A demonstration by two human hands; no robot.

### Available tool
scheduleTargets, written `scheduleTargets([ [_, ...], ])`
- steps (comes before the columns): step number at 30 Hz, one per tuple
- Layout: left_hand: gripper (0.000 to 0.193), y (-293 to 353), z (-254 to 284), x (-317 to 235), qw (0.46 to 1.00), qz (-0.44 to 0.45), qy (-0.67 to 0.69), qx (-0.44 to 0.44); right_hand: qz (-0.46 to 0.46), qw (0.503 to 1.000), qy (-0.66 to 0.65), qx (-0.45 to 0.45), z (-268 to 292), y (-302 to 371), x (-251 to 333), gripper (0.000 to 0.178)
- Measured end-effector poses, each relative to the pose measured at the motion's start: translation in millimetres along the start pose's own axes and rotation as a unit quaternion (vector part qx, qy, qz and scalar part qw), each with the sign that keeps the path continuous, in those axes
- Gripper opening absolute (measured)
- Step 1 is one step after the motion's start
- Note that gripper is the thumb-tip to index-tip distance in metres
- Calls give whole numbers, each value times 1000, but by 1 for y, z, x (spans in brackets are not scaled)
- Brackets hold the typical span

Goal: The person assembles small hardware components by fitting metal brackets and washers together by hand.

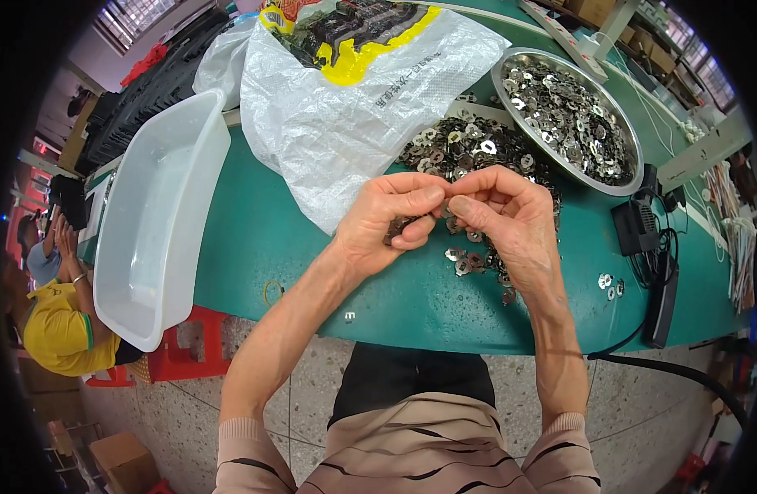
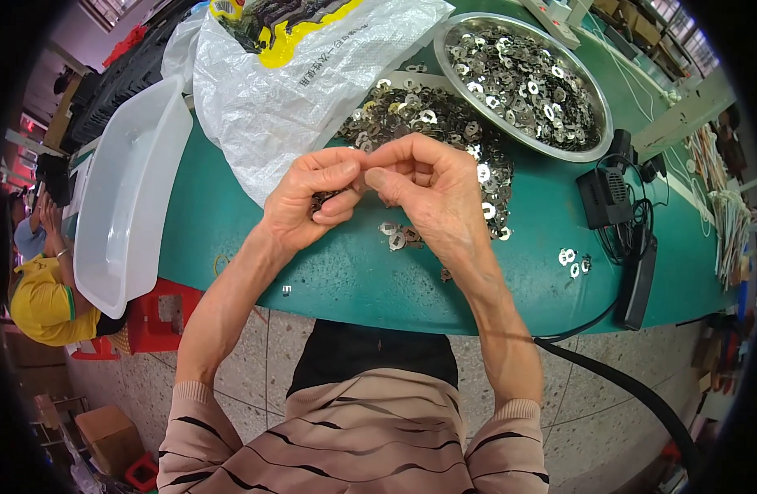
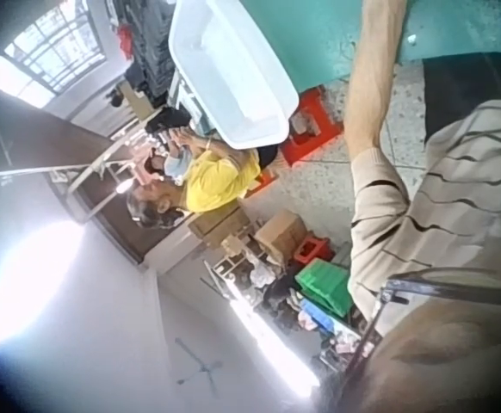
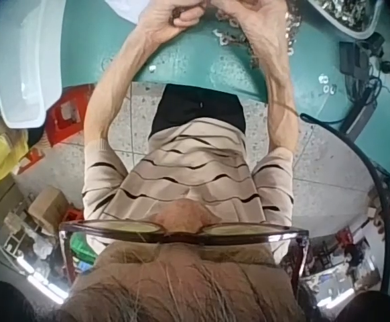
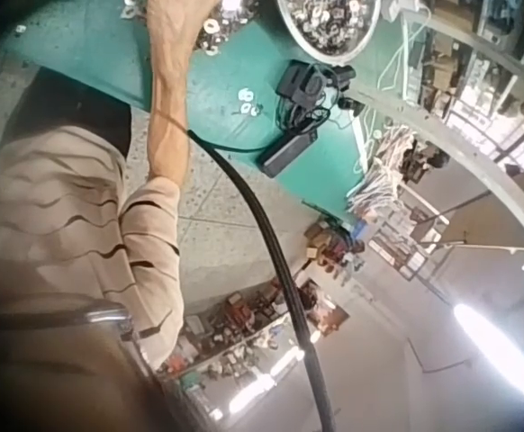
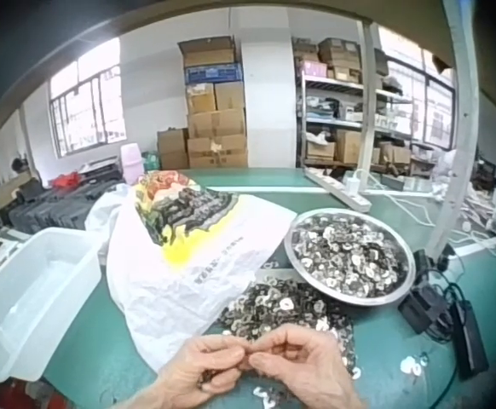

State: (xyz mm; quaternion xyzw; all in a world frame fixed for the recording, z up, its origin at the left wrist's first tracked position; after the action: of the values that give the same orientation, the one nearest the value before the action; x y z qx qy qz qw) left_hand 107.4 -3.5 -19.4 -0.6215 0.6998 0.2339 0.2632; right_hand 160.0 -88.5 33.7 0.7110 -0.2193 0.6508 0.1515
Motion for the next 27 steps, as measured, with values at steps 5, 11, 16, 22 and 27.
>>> scheduleTargets([
  [5, 18, 1, 1, -3, 999, -6, -46, -12, 3, 999, 23, -29, 3, 2, 1, 11],
  [11, 22, 2, -1, -10, 993, -22, -117, -19, 1, 999, 5, -39, 5, 3, 0, 10],
  [16, 19, 4, -3, -15, 996, -35, -82, -28, 12, 996, 86, -34, 13, 0, 0, 13],
  [22, 22, 1, 7, -13, 999, -37, 33, 17, -31, 908, 417, 10, 3, 1, 2, 17],
  [27, 23, 2, 5, -14, 998, -32, 53, 8, -46, 836, 547, 17, -8, 3, -1, 17],
])
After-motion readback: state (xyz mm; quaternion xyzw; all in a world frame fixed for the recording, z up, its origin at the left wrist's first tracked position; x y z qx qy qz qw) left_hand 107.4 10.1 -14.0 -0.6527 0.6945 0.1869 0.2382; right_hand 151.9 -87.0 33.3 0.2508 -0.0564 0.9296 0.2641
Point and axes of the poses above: each hand's wrist, its own y-axis away from the middle knuckle, its own z-axis out of the back of the hand, x = y × z, the point moved 10 cm from there along -y, towards the middle knuckle, and after that the axes turned 13 degrees about x, right-handed, at the moved point
